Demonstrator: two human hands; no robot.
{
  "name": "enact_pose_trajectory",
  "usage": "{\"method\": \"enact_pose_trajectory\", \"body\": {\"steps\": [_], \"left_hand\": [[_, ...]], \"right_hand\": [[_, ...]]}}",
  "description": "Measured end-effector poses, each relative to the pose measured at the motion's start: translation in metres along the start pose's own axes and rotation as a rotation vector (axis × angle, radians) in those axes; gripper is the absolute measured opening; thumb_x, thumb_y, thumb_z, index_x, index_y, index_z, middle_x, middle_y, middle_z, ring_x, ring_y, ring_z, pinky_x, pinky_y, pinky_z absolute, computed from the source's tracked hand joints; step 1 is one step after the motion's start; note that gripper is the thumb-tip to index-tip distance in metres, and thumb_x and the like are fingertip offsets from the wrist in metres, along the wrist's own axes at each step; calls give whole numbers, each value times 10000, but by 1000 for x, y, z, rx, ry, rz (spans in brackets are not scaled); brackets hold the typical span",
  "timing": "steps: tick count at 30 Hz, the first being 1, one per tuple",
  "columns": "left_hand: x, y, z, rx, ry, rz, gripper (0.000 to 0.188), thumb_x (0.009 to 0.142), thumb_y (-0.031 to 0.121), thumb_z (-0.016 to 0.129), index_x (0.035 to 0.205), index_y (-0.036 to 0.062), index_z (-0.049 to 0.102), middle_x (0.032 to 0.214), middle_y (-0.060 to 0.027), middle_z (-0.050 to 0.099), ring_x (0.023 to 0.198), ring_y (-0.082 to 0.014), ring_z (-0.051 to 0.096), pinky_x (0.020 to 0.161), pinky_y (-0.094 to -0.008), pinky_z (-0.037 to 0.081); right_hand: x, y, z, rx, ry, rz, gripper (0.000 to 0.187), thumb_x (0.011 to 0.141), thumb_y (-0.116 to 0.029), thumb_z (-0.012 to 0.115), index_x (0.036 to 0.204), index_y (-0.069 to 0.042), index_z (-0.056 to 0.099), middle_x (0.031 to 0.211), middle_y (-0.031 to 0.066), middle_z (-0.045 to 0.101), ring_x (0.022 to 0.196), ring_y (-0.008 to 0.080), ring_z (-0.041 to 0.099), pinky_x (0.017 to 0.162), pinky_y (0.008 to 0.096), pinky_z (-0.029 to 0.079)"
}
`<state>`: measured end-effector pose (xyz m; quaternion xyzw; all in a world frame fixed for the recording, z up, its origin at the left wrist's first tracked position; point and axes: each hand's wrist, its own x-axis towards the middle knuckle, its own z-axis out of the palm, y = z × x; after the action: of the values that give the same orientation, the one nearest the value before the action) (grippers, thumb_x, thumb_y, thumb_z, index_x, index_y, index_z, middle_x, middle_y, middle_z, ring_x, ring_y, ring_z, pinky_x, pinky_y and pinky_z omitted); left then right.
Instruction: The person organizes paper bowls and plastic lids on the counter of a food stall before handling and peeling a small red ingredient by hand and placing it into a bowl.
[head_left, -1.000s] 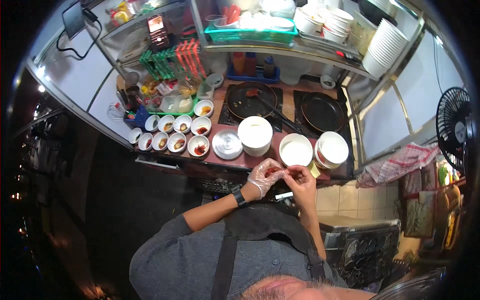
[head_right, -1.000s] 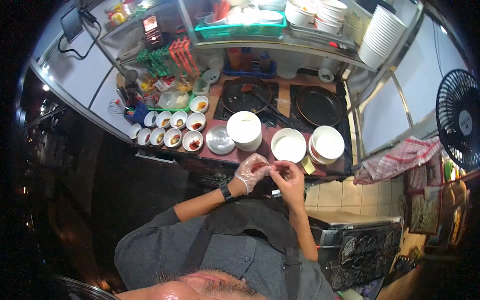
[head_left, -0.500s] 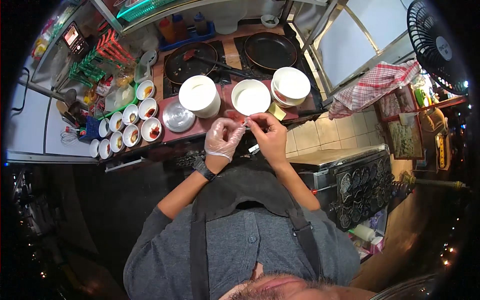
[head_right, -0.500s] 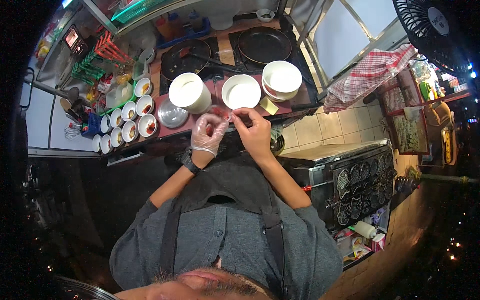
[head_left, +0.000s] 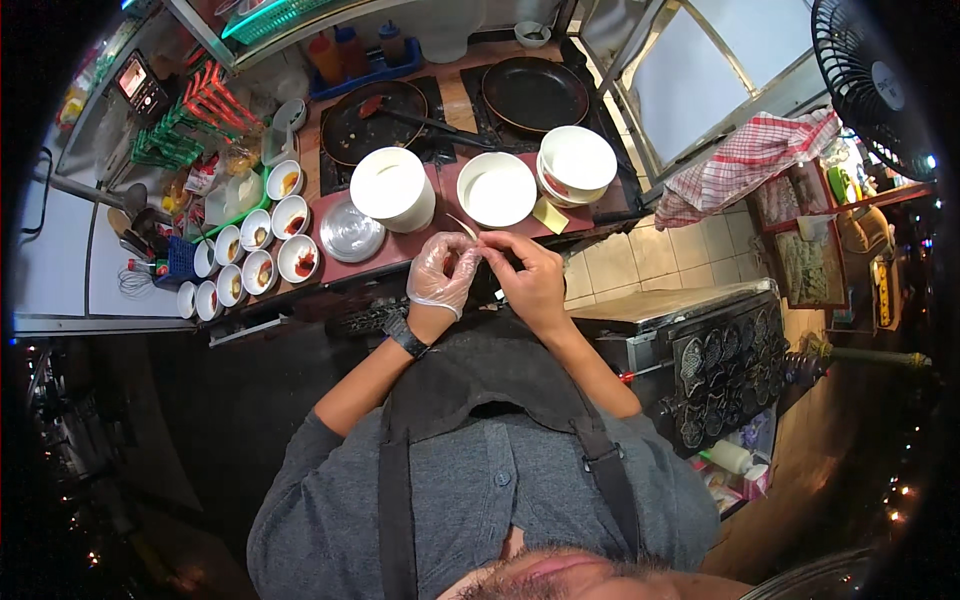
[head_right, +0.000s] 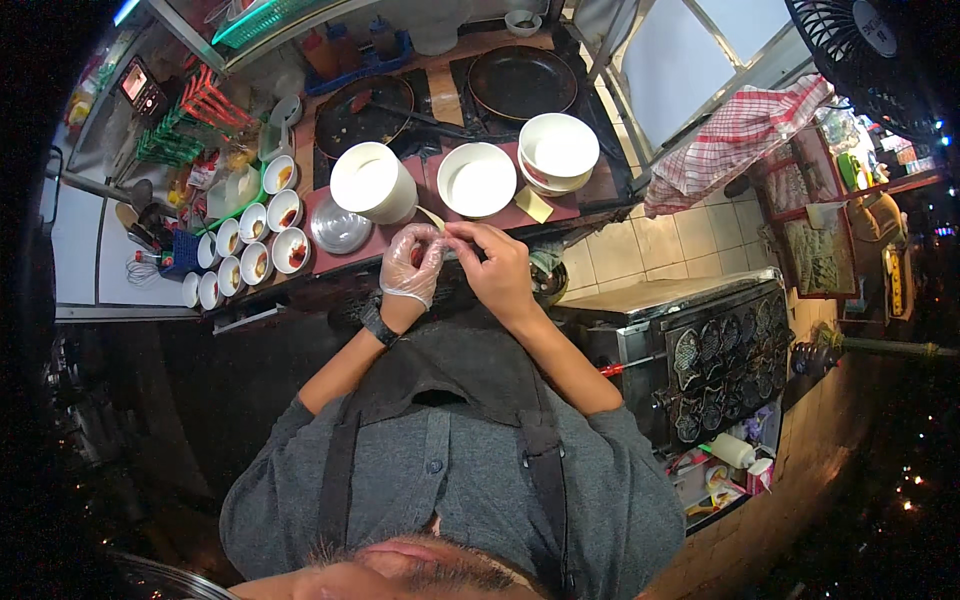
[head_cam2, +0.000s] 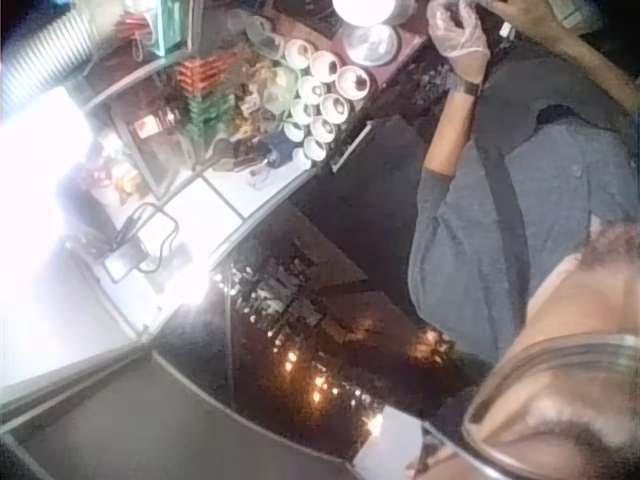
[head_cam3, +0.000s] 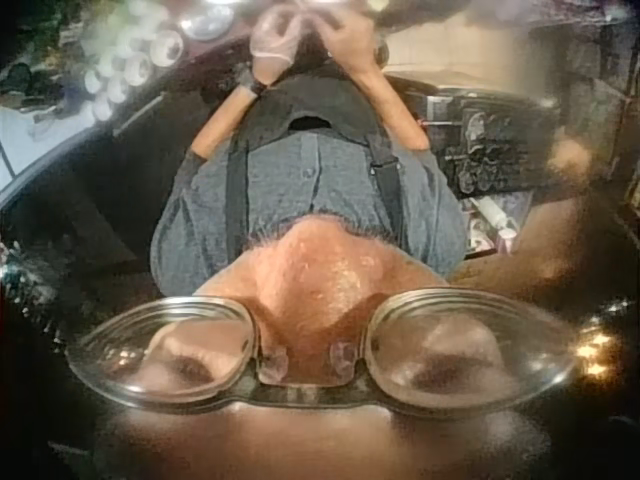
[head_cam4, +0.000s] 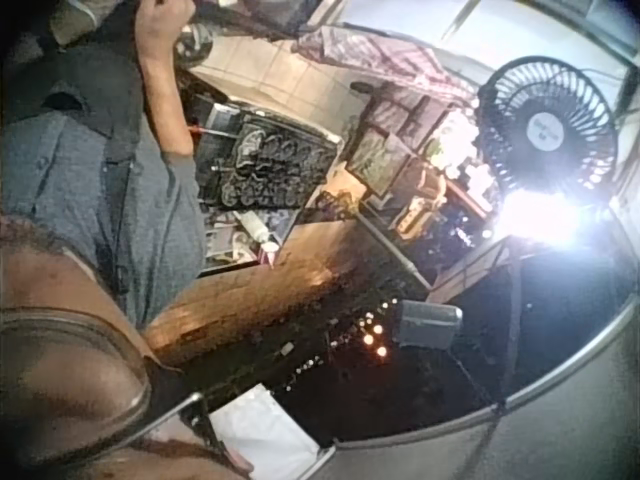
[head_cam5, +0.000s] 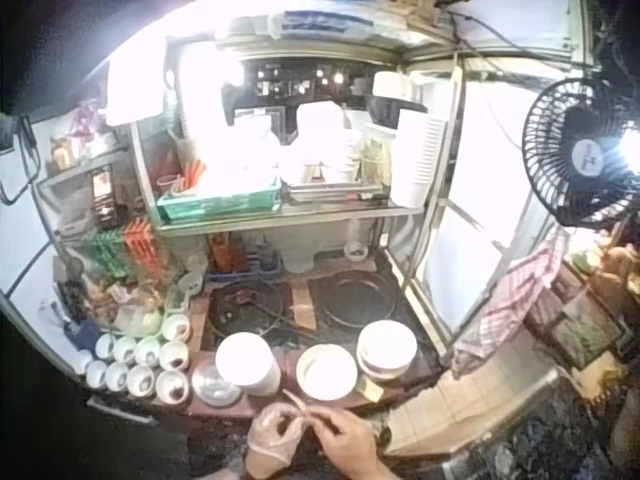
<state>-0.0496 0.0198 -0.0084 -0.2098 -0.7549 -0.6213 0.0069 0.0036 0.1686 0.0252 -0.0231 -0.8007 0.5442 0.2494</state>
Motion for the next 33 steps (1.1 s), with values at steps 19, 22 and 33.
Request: {"method": "enact_pose_trajectory", "body": {"steps": [19, 22, 33], "left_hand": [[2, -1, 2, -78, -195, -118, 91, 950, 80, 617, 885, 35, 574, 804, 2, 545, 711, -75, 508, 643, -255, 444], [0, -9, 2, -202, -206, -252, 108, 954, 98, 637, 879, 47, 577, 800, 27, 541, 702, -64, 496, 643, -246, 441], [-2, -34, 8, -530, -144, -599, 101, 985, 128, 637, 892, 102, 606, 781, 86, 496, 706, -7, 420, 613, -192, 349]], "right_hand": [[11, 23, -24, -152, 134, 129, 85, 817, -1, 680, 901, 0, 698, 837, 123, 685, 744, 228, 687, 679, 343, 543], [19, 92, -62, -327, 238, 379, 117, 832, -24, 649, 926, 8, 711, 859, 170, 734, 774, 258, 732, 713, 364, 569], [14, 52, -54, -279, -273, 222, 466, 745, -155, 855, 1134, -17, 638, 1155, 191, 566, 1027, 341, 631, 896, 417, 528]]}}
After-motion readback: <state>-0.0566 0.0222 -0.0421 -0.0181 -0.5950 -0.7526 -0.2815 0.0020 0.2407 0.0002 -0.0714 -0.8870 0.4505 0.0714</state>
